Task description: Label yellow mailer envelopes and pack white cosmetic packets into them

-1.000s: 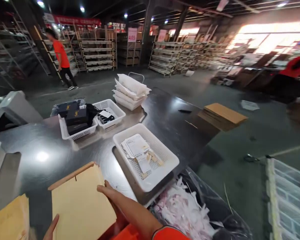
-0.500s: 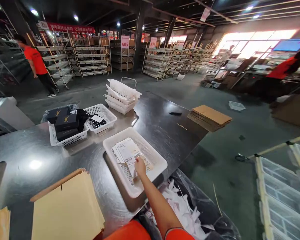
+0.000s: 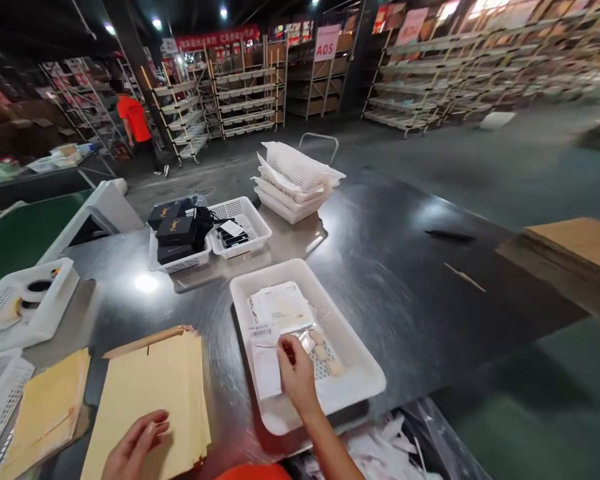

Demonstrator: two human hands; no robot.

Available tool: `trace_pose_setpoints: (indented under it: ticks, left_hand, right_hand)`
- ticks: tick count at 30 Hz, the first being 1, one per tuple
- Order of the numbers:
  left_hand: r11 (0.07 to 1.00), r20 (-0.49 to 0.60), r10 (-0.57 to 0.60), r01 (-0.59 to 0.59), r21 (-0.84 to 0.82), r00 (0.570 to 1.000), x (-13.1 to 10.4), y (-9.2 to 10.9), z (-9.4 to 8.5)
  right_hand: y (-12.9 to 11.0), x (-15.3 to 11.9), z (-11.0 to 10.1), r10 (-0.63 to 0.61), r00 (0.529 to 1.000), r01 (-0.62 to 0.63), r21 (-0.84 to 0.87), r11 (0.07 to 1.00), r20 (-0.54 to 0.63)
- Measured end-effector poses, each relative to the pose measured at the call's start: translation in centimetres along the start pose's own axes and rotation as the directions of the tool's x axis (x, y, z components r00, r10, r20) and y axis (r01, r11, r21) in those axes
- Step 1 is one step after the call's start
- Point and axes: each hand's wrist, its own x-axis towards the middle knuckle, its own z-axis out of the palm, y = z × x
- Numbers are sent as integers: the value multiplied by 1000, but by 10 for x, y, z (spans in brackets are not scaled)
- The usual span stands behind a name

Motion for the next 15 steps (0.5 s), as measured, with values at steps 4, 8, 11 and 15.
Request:
trace_pose_setpoints:
  ticks: [4, 8, 11, 15]
  left_hand:
    - [970, 210, -56, 103, -220, 976, -12, 32, 53]
    - [947, 211, 44, 26, -319, 976, -22, 48, 56]
    - [953, 114, 121, -83, -293, 986, -29, 42, 28]
    - [932, -53, 209, -215, -290, 976, -32, 24, -14]
  right_hand:
    - [-53, -45, 19, -242, 941, 214, 138, 967, 235]
    - [-77, -82, 54, -445, 791, 410, 176, 895, 420]
    - [-80, -102, 83, -576, 681, 604, 98, 791, 452]
    - [-83, -123, 117, -715, 564, 785, 2, 620, 412]
